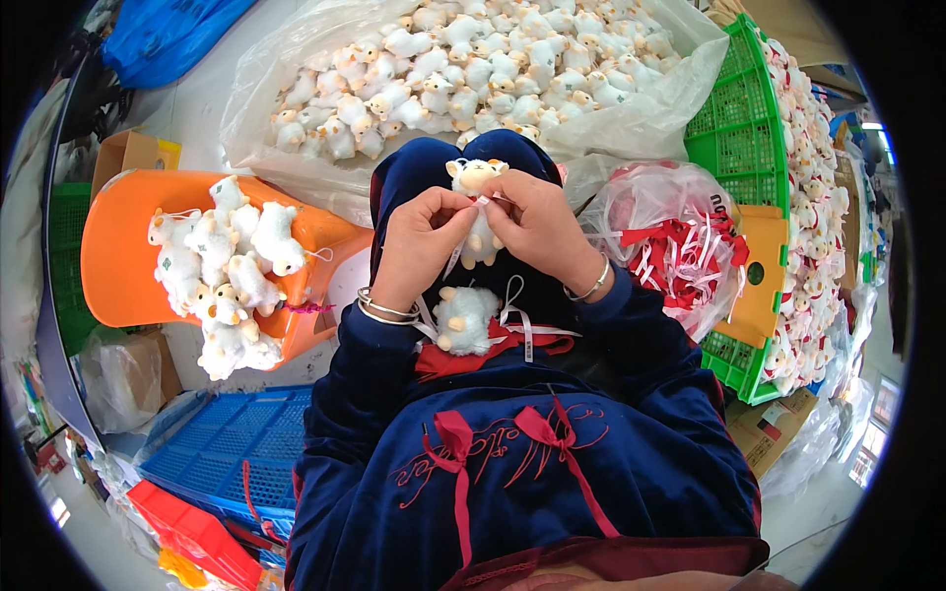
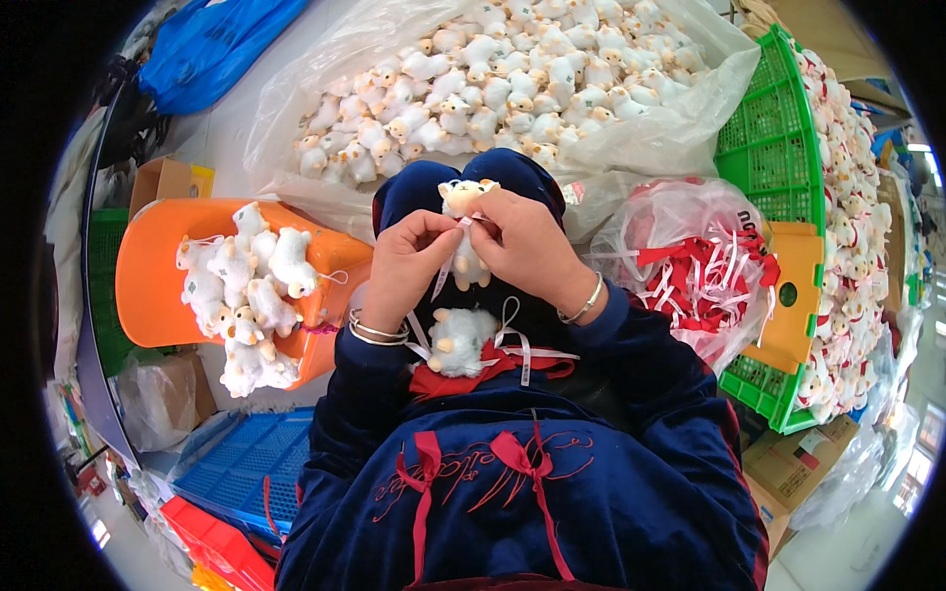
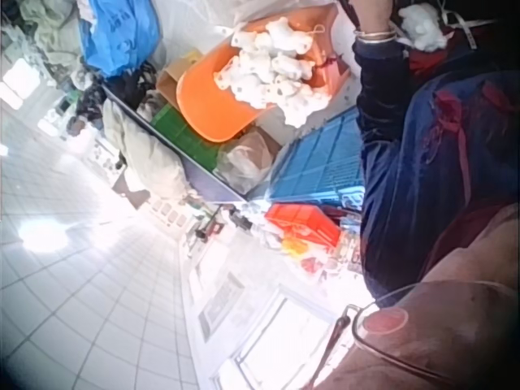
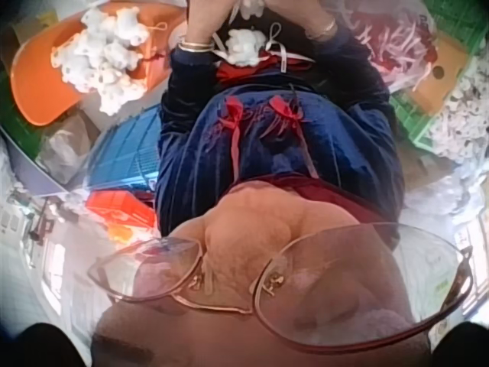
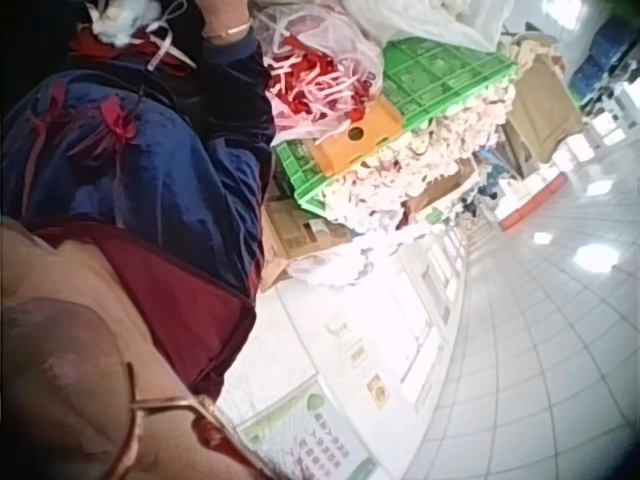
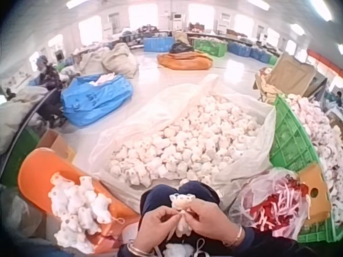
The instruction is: The person ties red ribbons around the necks of small white plush toys one by one. They pick up each plush, wrap the ribbon, and tie a knot, then place the finished item into a green basket.
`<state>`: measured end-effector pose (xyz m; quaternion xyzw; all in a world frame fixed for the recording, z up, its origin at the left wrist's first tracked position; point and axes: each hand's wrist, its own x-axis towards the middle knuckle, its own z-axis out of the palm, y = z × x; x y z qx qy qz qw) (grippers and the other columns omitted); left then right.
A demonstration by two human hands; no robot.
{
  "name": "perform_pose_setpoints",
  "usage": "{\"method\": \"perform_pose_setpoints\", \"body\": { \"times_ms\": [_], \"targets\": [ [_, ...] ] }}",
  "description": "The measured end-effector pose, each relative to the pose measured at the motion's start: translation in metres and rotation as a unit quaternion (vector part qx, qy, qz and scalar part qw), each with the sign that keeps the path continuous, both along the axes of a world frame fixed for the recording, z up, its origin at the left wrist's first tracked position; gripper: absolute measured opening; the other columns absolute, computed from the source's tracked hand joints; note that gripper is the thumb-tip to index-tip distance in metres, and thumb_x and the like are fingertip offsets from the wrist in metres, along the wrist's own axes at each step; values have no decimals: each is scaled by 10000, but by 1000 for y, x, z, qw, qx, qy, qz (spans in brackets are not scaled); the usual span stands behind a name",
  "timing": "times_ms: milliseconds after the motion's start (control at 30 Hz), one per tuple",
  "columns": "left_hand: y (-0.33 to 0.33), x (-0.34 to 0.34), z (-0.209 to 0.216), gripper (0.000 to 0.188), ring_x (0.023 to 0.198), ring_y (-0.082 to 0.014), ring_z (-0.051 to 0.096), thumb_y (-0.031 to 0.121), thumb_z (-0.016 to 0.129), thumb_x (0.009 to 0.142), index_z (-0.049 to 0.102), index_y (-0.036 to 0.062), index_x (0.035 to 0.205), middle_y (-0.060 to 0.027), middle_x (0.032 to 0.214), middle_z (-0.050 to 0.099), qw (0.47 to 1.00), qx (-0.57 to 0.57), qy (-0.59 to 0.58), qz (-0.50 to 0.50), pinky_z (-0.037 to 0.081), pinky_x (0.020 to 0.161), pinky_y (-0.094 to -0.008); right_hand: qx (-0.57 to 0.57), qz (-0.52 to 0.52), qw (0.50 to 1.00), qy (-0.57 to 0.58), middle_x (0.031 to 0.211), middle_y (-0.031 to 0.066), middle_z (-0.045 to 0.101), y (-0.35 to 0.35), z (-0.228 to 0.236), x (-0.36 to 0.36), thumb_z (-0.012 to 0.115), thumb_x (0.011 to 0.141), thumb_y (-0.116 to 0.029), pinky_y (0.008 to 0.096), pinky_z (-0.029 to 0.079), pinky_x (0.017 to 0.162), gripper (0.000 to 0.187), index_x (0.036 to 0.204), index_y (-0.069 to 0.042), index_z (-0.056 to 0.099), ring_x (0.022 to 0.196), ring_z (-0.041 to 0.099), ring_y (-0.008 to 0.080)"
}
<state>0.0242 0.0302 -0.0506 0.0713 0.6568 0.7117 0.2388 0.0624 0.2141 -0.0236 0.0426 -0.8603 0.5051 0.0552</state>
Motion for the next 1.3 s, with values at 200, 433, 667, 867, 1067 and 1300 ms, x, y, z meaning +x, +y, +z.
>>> {"method": "perform_pose_setpoints", "body": {
  "times_ms": [200, 433, 667, 867, 1067, 1300],
  "targets": [
    [6, 1, 3, 102, 719, -21, 549, 95, 733, 953, 719, 6, 1000, 36, 817, 656, 1000, -25, 10, -11, 446, 634, -197, -51, 12, 997, -63, 731, 113, 649, 10, 1, -5, 699, 941, -120, 306, 473, 576, 142, 943, 19, 668, 620, 591, 158],
    [17, 3, 0, 94, 706, -28, 516, 83, 730, 955, 724, 9, 1012, 50, 789, 596, 999, 6, 25, 35, 431, 625, -203, -62, 31, 992, -103, 748, -7, 644, 22, -1, -7, 639, 1020, -148, 240, 460, 600, 161, 990, 7, 670, 683, 558, 53],
    [31, 9, 5, 125, 658, -43, 448, 67, 741, 934, 753, 13, 1046, 49, 731, 520, 993, 9, 101, 59, 391, 592, -227, -108, 28, 987, -112, 777, -9, 643, 30, -4, -7, 609, 1038, -154, 240, 461, 633, 177, 987, 4, 670, 715, 562, 60],
    [34, 9, 3, 111, 633, -50, 443, 80, 750, 928, 769, 6, 1009, 38, 718, 516, 992, -13, 110, 56, 385, 584, -232, -129, -6, 986, -102, 793, -15, 637, 27, -7, -4, 605, 1043, -160, 235, 458, 640, 185, 980, 3, 664, 726, 555, 56],
    [34, 10, 0, 106, 650, -56, 460, 83, 750, 926, 766, 10, 1002, 30, 723, 521, 991, -35, 114, 62, 392, 593, -240, -125, 35, 983, -130, 805, -16, 627, 32, 0, -8, 613, 1043, -159, 234, 460, 646, 173, 963, -8, 646, 732, 545, 50],
    [35, 9, -4, 88, 650, -62, 449, 76, 751, 922, 761, 9, 977, 33, 713, 511, 992, -14, 112, 60, 382, 597, -247, -107, 47, 985, -127, 805, -23, 623, 38, -5, -10, 621, 1038, -171, 231, 457, 649, 182, 950, -14, 644, 733, 542, 50]
  ]
}}
